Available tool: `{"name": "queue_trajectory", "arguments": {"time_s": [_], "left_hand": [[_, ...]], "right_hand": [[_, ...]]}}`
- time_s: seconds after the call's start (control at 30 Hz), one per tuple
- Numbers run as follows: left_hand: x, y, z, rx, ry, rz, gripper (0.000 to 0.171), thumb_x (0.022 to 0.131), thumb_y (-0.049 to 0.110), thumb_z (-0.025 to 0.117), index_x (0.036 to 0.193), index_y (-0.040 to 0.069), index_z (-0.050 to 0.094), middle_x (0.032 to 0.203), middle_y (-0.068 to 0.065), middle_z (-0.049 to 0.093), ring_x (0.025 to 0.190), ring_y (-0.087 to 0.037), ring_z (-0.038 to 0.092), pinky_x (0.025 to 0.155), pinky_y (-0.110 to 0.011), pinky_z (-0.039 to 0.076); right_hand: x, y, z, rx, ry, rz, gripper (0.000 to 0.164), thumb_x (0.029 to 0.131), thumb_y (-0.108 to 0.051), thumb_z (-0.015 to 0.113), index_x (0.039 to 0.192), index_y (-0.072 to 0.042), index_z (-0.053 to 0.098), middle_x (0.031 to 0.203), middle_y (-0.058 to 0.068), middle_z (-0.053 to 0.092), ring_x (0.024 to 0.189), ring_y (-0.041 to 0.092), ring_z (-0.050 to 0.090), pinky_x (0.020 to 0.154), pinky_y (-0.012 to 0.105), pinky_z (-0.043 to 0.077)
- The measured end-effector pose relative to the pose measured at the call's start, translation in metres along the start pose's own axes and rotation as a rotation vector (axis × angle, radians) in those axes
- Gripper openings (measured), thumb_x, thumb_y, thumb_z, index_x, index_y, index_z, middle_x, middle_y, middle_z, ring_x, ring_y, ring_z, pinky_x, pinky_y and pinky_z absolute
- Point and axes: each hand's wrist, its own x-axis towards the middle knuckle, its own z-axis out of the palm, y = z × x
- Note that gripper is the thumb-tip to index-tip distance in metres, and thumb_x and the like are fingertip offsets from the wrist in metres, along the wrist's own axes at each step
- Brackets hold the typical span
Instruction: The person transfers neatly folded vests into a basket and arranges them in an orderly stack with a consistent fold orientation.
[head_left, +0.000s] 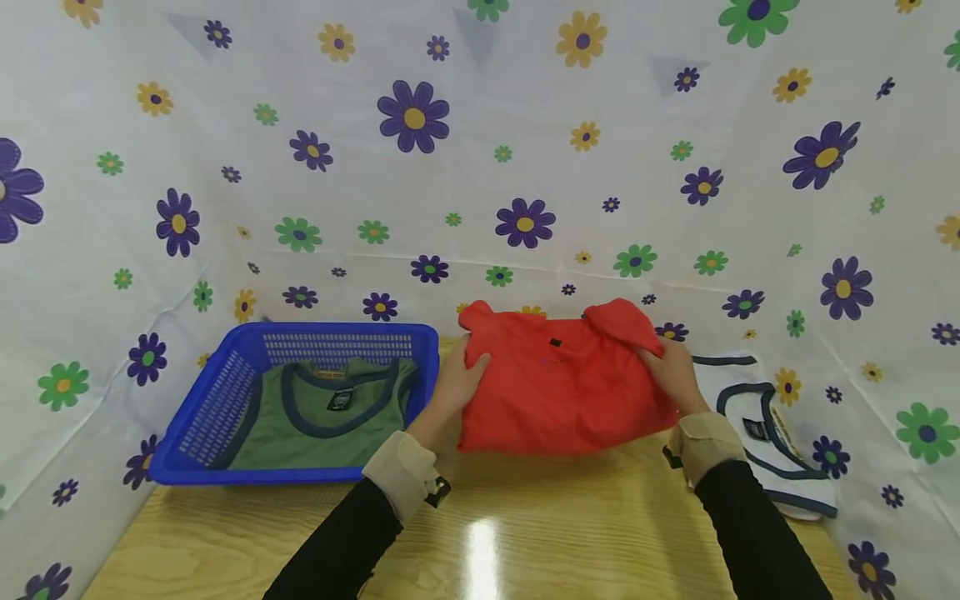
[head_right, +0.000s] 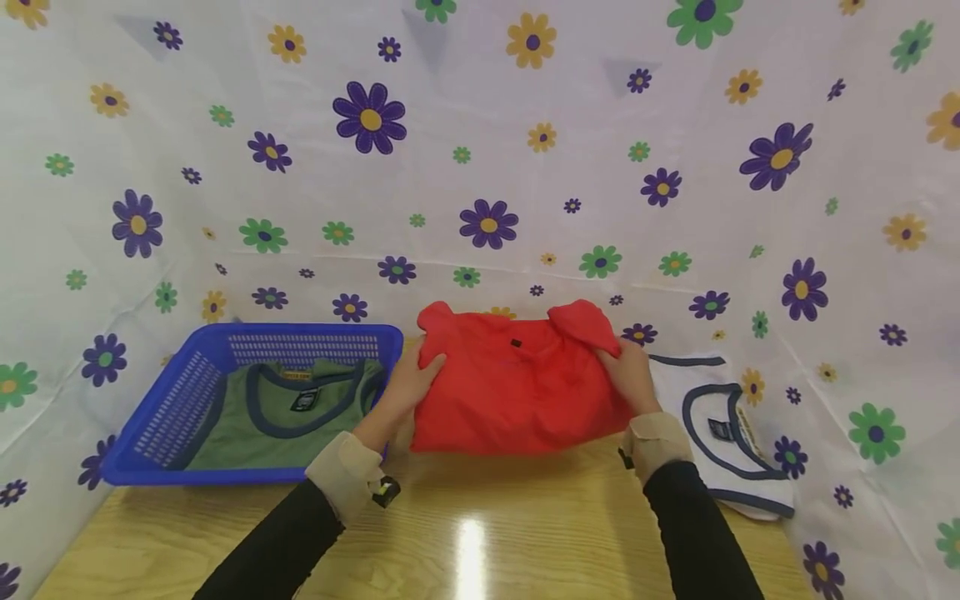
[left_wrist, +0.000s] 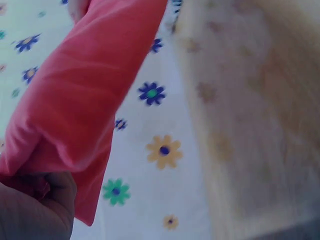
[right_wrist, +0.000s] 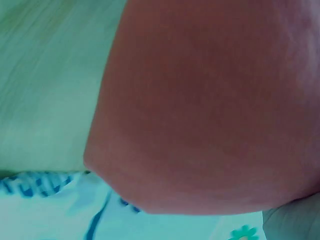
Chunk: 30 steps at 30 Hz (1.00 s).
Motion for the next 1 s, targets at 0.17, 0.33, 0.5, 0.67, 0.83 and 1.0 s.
{"name": "queue_trajectory", "arguments": {"time_s": [0.17, 0.33, 0.5, 0.67, 0.83, 1.0], "left_hand": [[-0.006, -0.001, -0.028, -0.144, -0.063, -0.068, 0.052, 0.097, 0.021, 0.050, 0.145, 0.012, 0.032, 0.136, -0.017, 0.048, 0.120, -0.035, 0.051, 0.100, -0.050, 0.042], [-0.013, -0.004, -0.060, -0.227, -0.115, -0.148, 0.057, 0.099, 0.024, 0.047, 0.149, 0.016, 0.022, 0.140, -0.016, 0.042, 0.122, -0.035, 0.048, 0.102, -0.051, 0.042], [-0.020, -0.006, -0.103, -0.238, -0.155, -0.171, 0.062, 0.099, 0.027, 0.046, 0.151, 0.015, 0.015, 0.143, -0.018, 0.038, 0.124, -0.037, 0.047, 0.101, -0.050, 0.043], [-0.027, -0.011, -0.144, -0.197, -0.197, -0.200, 0.068, 0.099, 0.035, 0.044, 0.153, 0.019, 0.007, 0.144, -0.019, 0.036, 0.115, -0.031, 0.055, 0.093, -0.046, 0.050], [-0.034, -0.021, -0.177, -0.166, -0.200, -0.224, 0.071, 0.098, 0.039, 0.043, 0.153, 0.018, 0.003, 0.141, -0.021, 0.037, 0.093, -0.012, 0.061, 0.083, -0.036, 0.055], [-0.037, -0.041, -0.211, -0.120, -0.192, -0.232, 0.075, 0.097, 0.043, 0.044, 0.153, 0.017, 0.001, 0.133, -0.016, 0.040, 0.083, -0.003, 0.059, 0.075, -0.026, 0.054]], "right_hand": [[-0.003, -0.026, 0.002, 0.073, -0.026, 0.006, 0.031, 0.093, -0.022, 0.056, 0.098, 0.007, 0.062, 0.081, 0.018, 0.061, 0.067, 0.020, 0.052, 0.059, 0.025, 0.042], [-0.005, -0.052, 0.011, 0.277, -0.124, 0.092, 0.032, 0.095, -0.023, 0.053, 0.108, 0.006, 0.060, 0.077, 0.005, 0.058, 0.064, 0.009, 0.052, 0.060, 0.023, 0.046], [-0.008, -0.083, 0.023, 0.457, -0.223, 0.185, 0.037, 0.096, -0.024, 0.050, 0.119, 0.004, 0.054, 0.080, -0.003, 0.057, 0.066, 0.008, 0.055, 0.063, 0.022, 0.050], [-0.010, -0.113, 0.042, 0.551, -0.309, 0.189, 0.037, 0.097, -0.025, 0.050, 0.123, 0.001, 0.052, 0.085, -0.002, 0.058, 0.070, 0.008, 0.057, 0.065, 0.024, 0.051], [-0.011, -0.138, 0.064, 0.620, -0.361, 0.213, 0.033, 0.097, -0.024, 0.049, 0.121, -0.001, 0.054, 0.084, -0.001, 0.058, 0.070, 0.010, 0.057, 0.065, 0.026, 0.051], [-0.013, -0.161, 0.088, 0.676, -0.407, 0.214, 0.031, 0.097, -0.023, 0.049, 0.119, -0.002, 0.055, 0.085, -0.001, 0.057, 0.072, 0.010, 0.057, 0.065, 0.026, 0.050]]}}
